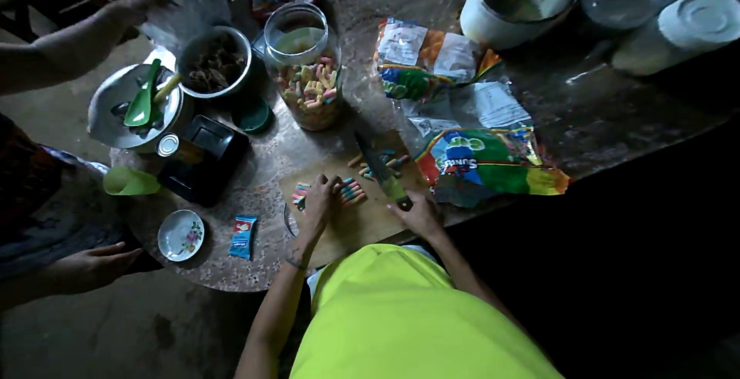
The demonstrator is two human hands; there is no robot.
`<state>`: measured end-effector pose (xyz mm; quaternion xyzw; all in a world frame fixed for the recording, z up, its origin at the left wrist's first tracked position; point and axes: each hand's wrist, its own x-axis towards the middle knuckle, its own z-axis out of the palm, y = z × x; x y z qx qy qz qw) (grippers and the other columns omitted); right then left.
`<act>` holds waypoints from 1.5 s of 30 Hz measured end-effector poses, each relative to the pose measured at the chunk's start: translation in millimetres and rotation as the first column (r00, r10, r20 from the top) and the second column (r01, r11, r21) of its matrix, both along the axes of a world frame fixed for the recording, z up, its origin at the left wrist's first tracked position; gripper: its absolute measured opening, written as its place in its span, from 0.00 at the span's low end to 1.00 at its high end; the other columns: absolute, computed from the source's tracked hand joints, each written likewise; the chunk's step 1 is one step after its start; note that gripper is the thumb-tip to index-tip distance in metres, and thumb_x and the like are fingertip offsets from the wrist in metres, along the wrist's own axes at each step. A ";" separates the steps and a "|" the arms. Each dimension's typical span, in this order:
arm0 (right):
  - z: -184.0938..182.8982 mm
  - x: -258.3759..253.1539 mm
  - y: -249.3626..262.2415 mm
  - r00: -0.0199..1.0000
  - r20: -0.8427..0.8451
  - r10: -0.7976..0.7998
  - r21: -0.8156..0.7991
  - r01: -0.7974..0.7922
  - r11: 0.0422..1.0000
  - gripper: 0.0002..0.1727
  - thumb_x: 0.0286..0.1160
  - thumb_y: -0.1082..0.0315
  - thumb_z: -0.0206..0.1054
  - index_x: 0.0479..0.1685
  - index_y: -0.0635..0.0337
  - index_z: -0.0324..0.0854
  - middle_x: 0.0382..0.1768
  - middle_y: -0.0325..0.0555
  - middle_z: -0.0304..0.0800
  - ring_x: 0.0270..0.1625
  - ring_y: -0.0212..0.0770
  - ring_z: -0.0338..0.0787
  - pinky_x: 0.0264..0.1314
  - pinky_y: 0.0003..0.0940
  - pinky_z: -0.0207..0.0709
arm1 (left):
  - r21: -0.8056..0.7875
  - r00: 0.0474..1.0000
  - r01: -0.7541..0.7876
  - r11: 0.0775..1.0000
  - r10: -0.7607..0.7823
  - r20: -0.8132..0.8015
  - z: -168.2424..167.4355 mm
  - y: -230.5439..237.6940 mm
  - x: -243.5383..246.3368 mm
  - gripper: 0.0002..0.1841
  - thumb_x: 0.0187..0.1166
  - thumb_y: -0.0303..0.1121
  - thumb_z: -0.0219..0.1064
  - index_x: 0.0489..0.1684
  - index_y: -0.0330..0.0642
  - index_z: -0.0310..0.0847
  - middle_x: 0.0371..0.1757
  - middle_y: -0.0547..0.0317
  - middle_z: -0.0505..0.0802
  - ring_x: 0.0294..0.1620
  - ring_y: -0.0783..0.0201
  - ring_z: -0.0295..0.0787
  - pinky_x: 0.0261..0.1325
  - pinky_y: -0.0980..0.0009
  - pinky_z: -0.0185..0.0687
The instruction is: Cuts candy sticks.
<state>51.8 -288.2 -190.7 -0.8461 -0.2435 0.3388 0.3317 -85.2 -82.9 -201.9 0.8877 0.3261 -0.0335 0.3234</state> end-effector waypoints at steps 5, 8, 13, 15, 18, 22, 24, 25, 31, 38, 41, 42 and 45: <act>4.4 -4.8 -5.5 0.998 0.019 0.067 -0.057 -0.065 0.996 0.30 0.81 0.54 0.70 0.73 0.69 0.78 0.55 0.66 0.90 0.59 0.60 0.90 0.69 0.59 0.78 | -0.054 0.998 0.038 0.998 -0.036 0.045 3.2 -1.4 -4.7 0.14 0.85 0.29 0.62 0.64 0.37 0.85 0.62 0.33 0.87 0.65 0.39 0.85 0.72 0.49 0.77; 10.7 -7.8 -8.2 0.985 -0.006 0.173 -0.053 -0.173 0.984 0.29 0.89 0.58 0.60 0.81 0.69 0.70 0.63 0.69 0.87 0.67 0.62 0.88 0.75 0.59 0.74 | -0.071 0.997 0.079 0.994 -0.079 0.000 0.9 -1.4 -6.1 0.27 0.79 0.38 0.73 0.77 0.39 0.76 0.69 0.31 0.83 0.70 0.36 0.81 0.73 0.45 0.77; 14.8 -19.8 -4.6 0.982 -0.060 0.180 0.091 -0.174 0.981 0.31 0.93 0.63 0.54 0.89 0.72 0.58 0.77 0.70 0.78 0.77 0.59 0.82 0.83 0.49 0.70 | -0.022 0.998 0.060 0.998 -0.059 0.019 -13.0 -11.8 -4.7 0.29 0.72 0.32 0.77 0.77 0.42 0.79 0.69 0.27 0.81 0.70 0.31 0.79 0.73 0.41 0.73; 13.4 -21.3 -1.9 0.981 -0.112 0.157 0.068 -0.150 0.986 0.32 0.95 0.57 0.52 0.91 0.65 0.56 0.66 0.64 0.84 0.53 0.49 0.91 0.59 0.44 0.84 | -0.017 0.999 0.050 0.999 -0.050 0.022 -15.0 -14.6 -4.5 0.27 0.73 0.31 0.76 0.75 0.43 0.81 0.67 0.28 0.83 0.68 0.32 0.80 0.73 0.42 0.74; 18.2 -24.5 -0.7 0.986 -0.092 0.139 0.026 -0.137 0.990 0.31 0.94 0.55 0.53 0.91 0.59 0.61 0.66 0.64 0.87 0.56 0.56 0.92 0.64 0.53 0.82 | -0.002 0.998 0.025 1.000 -0.025 0.056 -17.0 -18.1 -6.4 0.28 0.71 0.34 0.78 0.74 0.44 0.82 0.65 0.29 0.84 0.66 0.33 0.81 0.71 0.42 0.75; 14.4 -33.7 -6.2 0.987 0.027 0.159 -0.017 -0.159 0.987 0.29 0.93 0.56 0.54 0.87 0.60 0.67 0.56 0.66 0.91 0.58 0.62 0.92 0.66 0.60 0.80 | -0.065 0.992 -0.100 0.993 0.105 0.068 -7.8 -30.2 -15.2 0.45 0.63 0.41 0.85 0.85 0.42 0.70 0.72 0.27 0.78 0.69 0.32 0.79 0.72 0.43 0.77; 11.1 -40.8 -10.5 0.986 0.058 0.157 -0.051 -0.154 0.987 0.28 0.93 0.57 0.54 0.87 0.59 0.68 0.53 0.65 0.92 0.54 0.63 0.93 0.62 0.60 0.81 | -0.129 0.976 -0.218 0.967 0.220 0.002 7.7 -39.6 -20.8 0.48 0.64 0.38 0.85 0.88 0.37 0.63 0.77 0.25 0.74 0.69 0.34 0.81 0.70 0.46 0.80; 10.5 -44.8 -11.4 0.987 0.067 0.145 -0.066 -0.141 0.988 0.28 0.93 0.58 0.54 0.87 0.60 0.68 0.53 0.66 0.93 0.54 0.64 0.93 0.63 0.60 0.81 | -0.151 0.966 -0.257 0.955 0.257 -0.017 12.4 -42.8 -23.2 0.47 0.66 0.35 0.84 0.88 0.33 0.61 0.78 0.24 0.73 0.68 0.35 0.83 0.69 0.48 0.81; 7.0 -62.0 -5.8 0.988 0.103 0.116 -0.145 -0.101 0.984 0.26 0.93 0.61 0.53 0.87 0.59 0.68 0.54 0.66 0.92 0.55 0.65 0.93 0.62 0.60 0.82 | -0.216 0.945 -0.288 0.933 0.314 0.094 0.1 -46.0 -28.6 0.44 0.66 0.32 0.83 0.85 0.32 0.65 0.72 0.26 0.78 0.61 0.40 0.86 0.62 0.53 0.85; 0.2 -65.2 -5.5 0.980 0.127 0.154 -0.144 -0.136 0.980 0.26 0.93 0.61 0.53 0.86 0.59 0.69 0.54 0.65 0.93 0.55 0.64 0.93 0.62 0.59 0.82 | -0.213 0.941 -0.299 0.930 0.324 0.092 2.4 -47.4 -26.1 0.41 0.65 0.29 0.83 0.82 0.31 0.68 0.72 0.25 0.78 0.64 0.37 0.84 0.66 0.49 0.82; -0.9 -65.5 -6.9 0.979 0.146 0.140 -0.128 -0.121 0.984 0.26 0.92 0.62 0.53 0.86 0.60 0.69 0.53 0.65 0.93 0.53 0.65 0.94 0.61 0.60 0.82 | -0.217 0.930 -0.346 0.913 0.364 0.048 10.8 -52.1 -29.5 0.44 0.66 0.31 0.82 0.85 0.31 0.63 0.71 0.24 0.79 0.66 0.36 0.83 0.69 0.48 0.80; -1.4 -65.4 -7.3 0.979 0.155 0.133 -0.121 -0.114 0.986 0.26 0.92 0.62 0.53 0.85 0.61 0.70 0.52 0.65 0.93 0.53 0.65 0.94 0.60 0.60 0.83 | -0.218 0.928 -0.353 0.910 0.370 0.042 14.0 -54.1 -31.4 0.44 0.68 0.32 0.81 0.86 0.29 0.61 0.69 0.26 0.82 0.65 0.37 0.85 0.69 0.48 0.80; -0.7 -64.9 -7.4 0.982 0.141 0.126 -0.132 -0.107 0.985 0.26 0.92 0.61 0.53 0.85 0.61 0.70 0.54 0.65 0.93 0.55 0.64 0.94 0.63 0.59 0.82 | -0.254 0.931 -0.320 0.912 0.352 0.091 15.0 -58.8 -35.8 0.43 0.71 0.29 0.78 0.86 0.25 0.56 0.60 0.33 0.89 0.60 0.44 0.90 0.67 0.51 0.83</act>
